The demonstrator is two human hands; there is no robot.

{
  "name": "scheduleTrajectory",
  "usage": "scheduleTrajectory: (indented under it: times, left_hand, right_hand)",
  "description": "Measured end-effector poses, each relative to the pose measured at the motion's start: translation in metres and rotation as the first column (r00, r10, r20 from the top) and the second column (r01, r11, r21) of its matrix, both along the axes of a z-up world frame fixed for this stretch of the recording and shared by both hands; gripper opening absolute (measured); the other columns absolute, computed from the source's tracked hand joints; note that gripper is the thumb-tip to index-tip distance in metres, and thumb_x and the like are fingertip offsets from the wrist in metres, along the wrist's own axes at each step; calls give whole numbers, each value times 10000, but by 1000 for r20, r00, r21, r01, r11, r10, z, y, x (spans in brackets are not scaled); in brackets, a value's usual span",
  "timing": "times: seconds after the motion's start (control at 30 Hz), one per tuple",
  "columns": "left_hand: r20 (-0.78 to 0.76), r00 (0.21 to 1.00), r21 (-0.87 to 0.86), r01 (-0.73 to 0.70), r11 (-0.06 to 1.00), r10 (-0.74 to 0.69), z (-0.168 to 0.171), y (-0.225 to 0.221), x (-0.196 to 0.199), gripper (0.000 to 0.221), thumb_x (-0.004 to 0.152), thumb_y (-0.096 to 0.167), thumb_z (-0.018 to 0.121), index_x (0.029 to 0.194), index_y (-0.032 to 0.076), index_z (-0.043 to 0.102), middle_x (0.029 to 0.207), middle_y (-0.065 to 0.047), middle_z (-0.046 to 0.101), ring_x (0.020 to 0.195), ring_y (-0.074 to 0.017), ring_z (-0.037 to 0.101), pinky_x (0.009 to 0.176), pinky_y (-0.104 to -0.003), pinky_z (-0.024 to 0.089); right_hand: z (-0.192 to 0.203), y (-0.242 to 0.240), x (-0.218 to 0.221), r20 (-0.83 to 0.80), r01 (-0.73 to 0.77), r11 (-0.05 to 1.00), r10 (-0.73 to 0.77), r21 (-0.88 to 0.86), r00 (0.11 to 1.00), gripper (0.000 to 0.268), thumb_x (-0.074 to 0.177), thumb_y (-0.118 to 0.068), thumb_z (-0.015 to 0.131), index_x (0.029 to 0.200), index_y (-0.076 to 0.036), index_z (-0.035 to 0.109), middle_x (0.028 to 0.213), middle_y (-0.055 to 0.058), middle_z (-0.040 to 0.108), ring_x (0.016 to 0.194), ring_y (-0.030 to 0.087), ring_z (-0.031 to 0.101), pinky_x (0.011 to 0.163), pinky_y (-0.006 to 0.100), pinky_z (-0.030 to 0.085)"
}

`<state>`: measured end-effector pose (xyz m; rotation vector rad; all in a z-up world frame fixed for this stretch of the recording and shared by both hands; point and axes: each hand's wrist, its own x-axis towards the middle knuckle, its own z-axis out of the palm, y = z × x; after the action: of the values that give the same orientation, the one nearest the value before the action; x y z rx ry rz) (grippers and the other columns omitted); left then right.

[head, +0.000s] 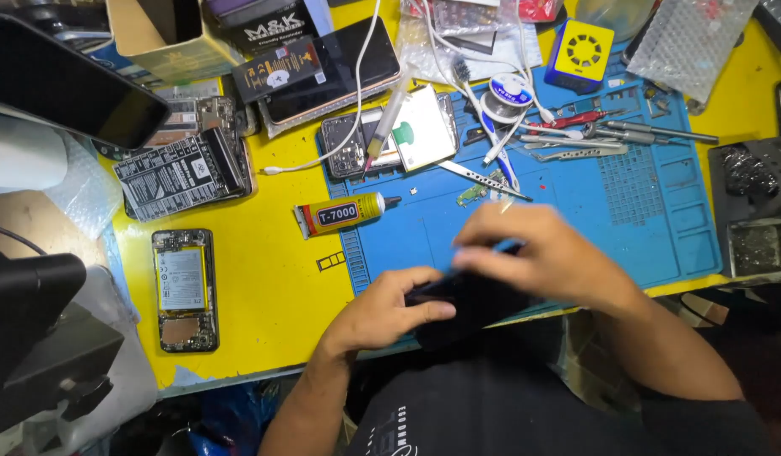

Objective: The person handles a smartphone, turns it on to check the screen, and then proceeds to disassemble it. They use a prying tool to remove the back cover and disconnect internal components, placing parts on the workbench.

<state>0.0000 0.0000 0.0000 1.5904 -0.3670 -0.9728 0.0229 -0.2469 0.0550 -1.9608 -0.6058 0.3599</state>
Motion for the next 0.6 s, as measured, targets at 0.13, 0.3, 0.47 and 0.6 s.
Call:
scheduleTrajectory:
  times: [0.13,0.3,0.47,0.6]
  left_hand:
    - [-136,947,-180,-313,933,292,-24,2,-16,305,919,148,783,1196,38,721,890,-74,765,837,-116,656,772,-266,569]
    - [-108,886,-229,-464,856,451,-20,2,-28,291,937,93,757,1211,17,695,926,-121,773,860,-132,659,798,-294,581]
    - [131,883,-200,-421,885,450,-5,0,-28,265,908,157,796,1141,52,725,962,-145,800,907,-171,731,806,-350,599]
    - [239,835,-291,-426,857,496,13,-6,-24,333,893,176,808,1179,32,713,1065,-149,790,981,-239,759,855,-390,604]
  right_hand:
    - [-35,-22,-5,-122,421,869,-403,259,907,197,991,-116,646,1142,2,689,1037,156,734,924,257,726,820,363,600]
    - [-66,-11,-38,-356,510,801,-399,312,845,627,757,-48,824,1342,52,623,1241,204,717,1032,230,719,836,384,634]
    - [-54,-5,-58,-227,448,776,-386,445,894,400,776,127,775,1166,121,687,1004,206,801,875,207,774,762,379,655]
    - [-39,-1,-56,-44,327,829,-346,454,937,352,736,133,799,1077,98,720,881,176,803,752,204,799,678,356,670]
